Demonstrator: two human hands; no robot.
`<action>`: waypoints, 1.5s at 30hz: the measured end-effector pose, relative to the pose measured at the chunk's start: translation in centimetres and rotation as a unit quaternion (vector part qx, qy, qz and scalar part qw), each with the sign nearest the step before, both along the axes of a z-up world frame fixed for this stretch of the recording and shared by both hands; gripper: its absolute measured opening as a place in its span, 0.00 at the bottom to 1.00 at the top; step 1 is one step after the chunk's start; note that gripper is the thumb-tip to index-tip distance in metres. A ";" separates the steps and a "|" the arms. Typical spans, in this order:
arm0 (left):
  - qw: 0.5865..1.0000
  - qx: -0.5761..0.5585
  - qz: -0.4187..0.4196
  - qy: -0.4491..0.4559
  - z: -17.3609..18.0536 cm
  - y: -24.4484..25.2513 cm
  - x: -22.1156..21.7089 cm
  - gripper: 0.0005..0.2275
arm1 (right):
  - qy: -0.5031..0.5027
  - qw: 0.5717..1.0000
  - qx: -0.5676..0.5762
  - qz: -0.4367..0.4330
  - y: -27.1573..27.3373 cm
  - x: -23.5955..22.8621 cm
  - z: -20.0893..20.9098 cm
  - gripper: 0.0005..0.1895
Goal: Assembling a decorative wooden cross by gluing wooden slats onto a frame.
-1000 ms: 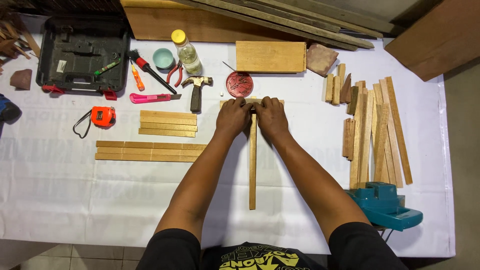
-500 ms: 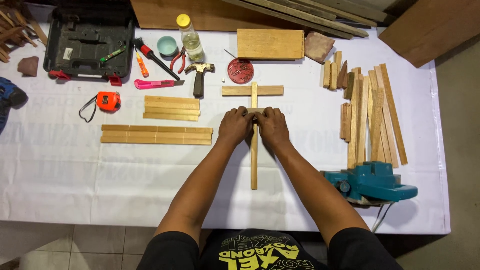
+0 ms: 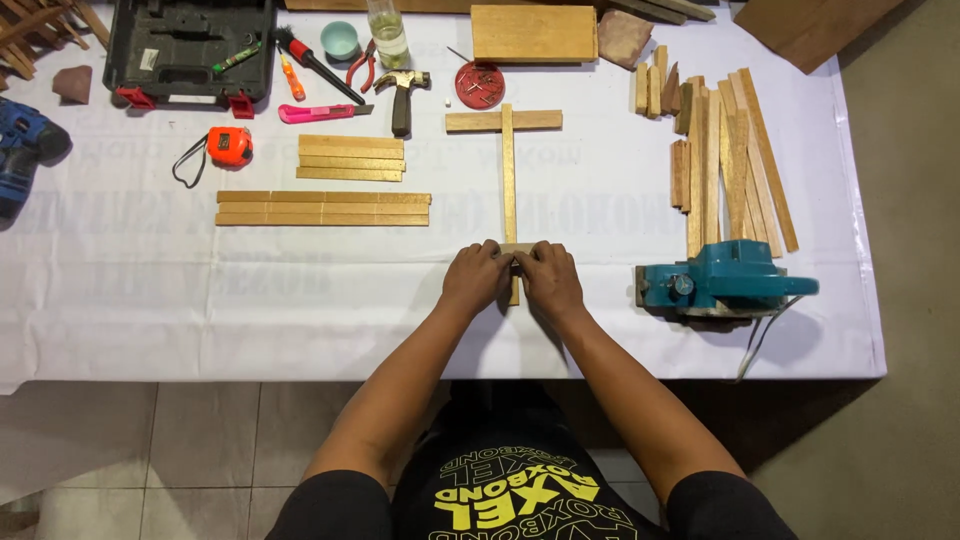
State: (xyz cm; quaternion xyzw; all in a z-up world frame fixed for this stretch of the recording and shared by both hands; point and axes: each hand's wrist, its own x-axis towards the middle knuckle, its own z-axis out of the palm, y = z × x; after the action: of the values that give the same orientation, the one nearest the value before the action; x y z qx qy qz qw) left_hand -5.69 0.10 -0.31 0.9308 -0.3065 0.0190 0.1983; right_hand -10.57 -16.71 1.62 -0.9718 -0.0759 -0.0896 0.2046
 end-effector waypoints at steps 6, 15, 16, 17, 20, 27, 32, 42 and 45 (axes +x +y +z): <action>0.999 -0.015 -0.033 -0.003 0.4 1.1 -4.0 0.08 | -0.013 1.000 0.020 -0.004 0.9 -4.7 1.3 0.13; 0.997 -0.042 -0.065 -0.016 -0.4 1.9 -7.6 0.08 | -0.009 1.000 0.012 0.016 0.4 -7.9 -0.5 0.14; 0.997 -0.042 -0.064 -0.016 -0.4 2.2 -7.9 0.08 | -0.009 1.000 0.012 0.017 0.5 -8.2 -0.5 0.14; 0.997 -0.042 -0.065 -0.016 -0.3 2.4 -8.3 0.07 | -0.014 1.000 0.011 0.021 0.6 -8.5 -0.5 0.14; 0.996 -0.049 -0.072 -0.023 0.0 2.8 -8.5 0.06 | -0.033 0.999 0.008 0.031 0.4 -9.0 -0.8 0.14; 0.994 -0.058 -0.080 -0.045 2.8 4.1 -6.3 0.10 | -0.103 0.994 -0.004 0.044 0.6 -7.0 0.1 0.17; 0.990 -0.095 -0.060 -0.089 3.3 6.2 -3.6 0.08 | -0.114 0.991 0.040 0.062 2.4 -3.7 1.1 0.15; 0.989 -0.107 0.023 -0.100 1.3 10.8 -1.1 0.07 | -0.075 0.984 0.032 0.161 6.3 1.6 0.6 0.15; 0.994 -0.078 0.031 -0.064 1.8 11.6 -0.7 0.08 | -0.060 0.986 0.012 0.154 7.4 2.1 1.2 0.12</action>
State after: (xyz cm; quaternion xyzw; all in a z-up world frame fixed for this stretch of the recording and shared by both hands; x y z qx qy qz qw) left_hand -6.35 11.71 1.50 0.9184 -0.2870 0.1091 0.2496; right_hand -8.45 -9.35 2.78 -0.9388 -0.2358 -0.1160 0.2225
